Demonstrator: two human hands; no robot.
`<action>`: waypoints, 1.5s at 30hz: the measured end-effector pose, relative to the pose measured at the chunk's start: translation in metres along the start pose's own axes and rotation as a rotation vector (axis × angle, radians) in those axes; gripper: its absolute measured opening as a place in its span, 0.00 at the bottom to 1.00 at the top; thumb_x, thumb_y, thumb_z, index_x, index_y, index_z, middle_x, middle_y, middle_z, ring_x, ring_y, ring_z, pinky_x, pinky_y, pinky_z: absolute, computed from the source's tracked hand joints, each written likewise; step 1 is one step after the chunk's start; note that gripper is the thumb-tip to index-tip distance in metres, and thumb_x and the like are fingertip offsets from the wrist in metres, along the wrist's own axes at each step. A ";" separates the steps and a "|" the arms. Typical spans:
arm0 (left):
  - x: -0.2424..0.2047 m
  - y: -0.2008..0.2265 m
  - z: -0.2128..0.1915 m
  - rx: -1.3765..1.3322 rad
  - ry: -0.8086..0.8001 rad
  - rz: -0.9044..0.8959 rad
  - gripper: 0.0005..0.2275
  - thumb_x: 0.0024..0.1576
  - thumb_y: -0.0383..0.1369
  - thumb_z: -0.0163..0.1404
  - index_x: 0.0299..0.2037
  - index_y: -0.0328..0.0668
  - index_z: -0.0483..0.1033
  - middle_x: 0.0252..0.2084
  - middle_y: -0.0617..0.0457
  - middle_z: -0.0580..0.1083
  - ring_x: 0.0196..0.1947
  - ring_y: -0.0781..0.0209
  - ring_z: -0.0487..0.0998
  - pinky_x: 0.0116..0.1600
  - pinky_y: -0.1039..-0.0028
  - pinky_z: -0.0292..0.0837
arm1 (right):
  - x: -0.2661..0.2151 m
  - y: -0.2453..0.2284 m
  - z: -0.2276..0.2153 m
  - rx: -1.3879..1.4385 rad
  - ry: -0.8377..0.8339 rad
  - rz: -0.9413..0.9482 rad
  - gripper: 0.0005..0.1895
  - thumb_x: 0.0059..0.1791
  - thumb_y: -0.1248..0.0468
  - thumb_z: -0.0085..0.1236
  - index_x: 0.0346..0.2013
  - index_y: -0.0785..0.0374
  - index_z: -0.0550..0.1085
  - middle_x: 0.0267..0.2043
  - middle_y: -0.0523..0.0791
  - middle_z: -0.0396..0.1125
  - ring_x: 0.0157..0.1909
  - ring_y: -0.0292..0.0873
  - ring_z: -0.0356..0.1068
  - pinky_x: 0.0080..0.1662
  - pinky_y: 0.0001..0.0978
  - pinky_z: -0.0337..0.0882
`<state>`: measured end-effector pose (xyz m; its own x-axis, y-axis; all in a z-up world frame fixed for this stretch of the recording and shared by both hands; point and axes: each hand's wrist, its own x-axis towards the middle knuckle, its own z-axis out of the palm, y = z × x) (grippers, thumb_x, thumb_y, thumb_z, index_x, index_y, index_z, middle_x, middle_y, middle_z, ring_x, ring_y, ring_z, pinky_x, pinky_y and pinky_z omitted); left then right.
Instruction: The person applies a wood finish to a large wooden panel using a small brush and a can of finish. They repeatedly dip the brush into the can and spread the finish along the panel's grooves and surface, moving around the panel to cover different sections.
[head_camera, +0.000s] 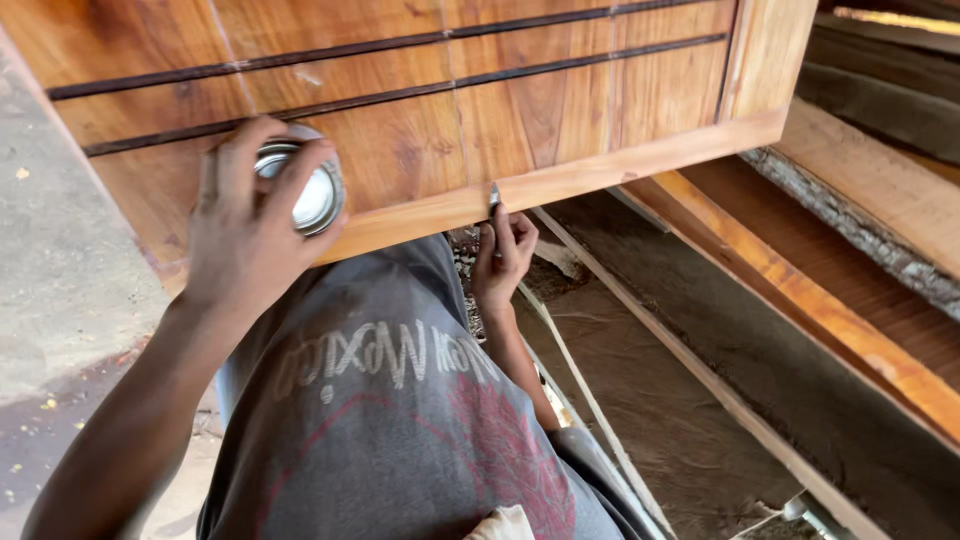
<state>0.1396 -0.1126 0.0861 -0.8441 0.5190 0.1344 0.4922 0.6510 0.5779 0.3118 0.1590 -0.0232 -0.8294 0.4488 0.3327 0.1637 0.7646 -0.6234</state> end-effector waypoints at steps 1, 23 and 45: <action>0.001 0.001 -0.001 0.023 0.008 0.007 0.27 0.50 0.35 0.72 0.61 0.49 0.75 0.65 0.49 0.61 0.58 0.47 0.69 0.53 0.63 0.80 | -0.004 0.008 0.005 0.006 0.016 -0.009 0.20 0.54 0.75 0.55 0.61 0.66 0.72 0.48 0.50 0.64 0.48 0.45 0.64 0.49 0.34 0.69; -0.002 0.003 0.006 0.051 0.118 0.052 0.28 0.51 0.37 0.72 0.60 0.50 0.73 0.63 0.46 0.61 0.56 0.42 0.69 0.55 0.54 0.76 | 0.009 -0.057 -0.094 -0.215 -0.234 0.164 0.20 0.51 0.77 0.51 0.58 0.64 0.74 0.47 0.54 0.71 0.43 0.53 0.75 0.44 0.40 0.75; -0.005 0.002 0.004 0.091 0.061 0.063 0.30 0.53 0.39 0.73 0.63 0.49 0.71 0.65 0.44 0.59 0.60 0.42 0.66 0.58 0.54 0.74 | 0.067 0.143 -0.149 -0.315 0.076 0.326 0.11 0.54 0.70 0.57 0.51 0.63 0.80 0.36 0.48 0.78 0.25 0.32 0.76 0.25 0.24 0.73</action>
<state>0.1454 -0.1122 0.0833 -0.8210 0.5273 0.2188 0.5595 0.6673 0.4916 0.3588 0.3671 0.0154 -0.6684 0.7126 0.2133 0.5736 0.6764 -0.4621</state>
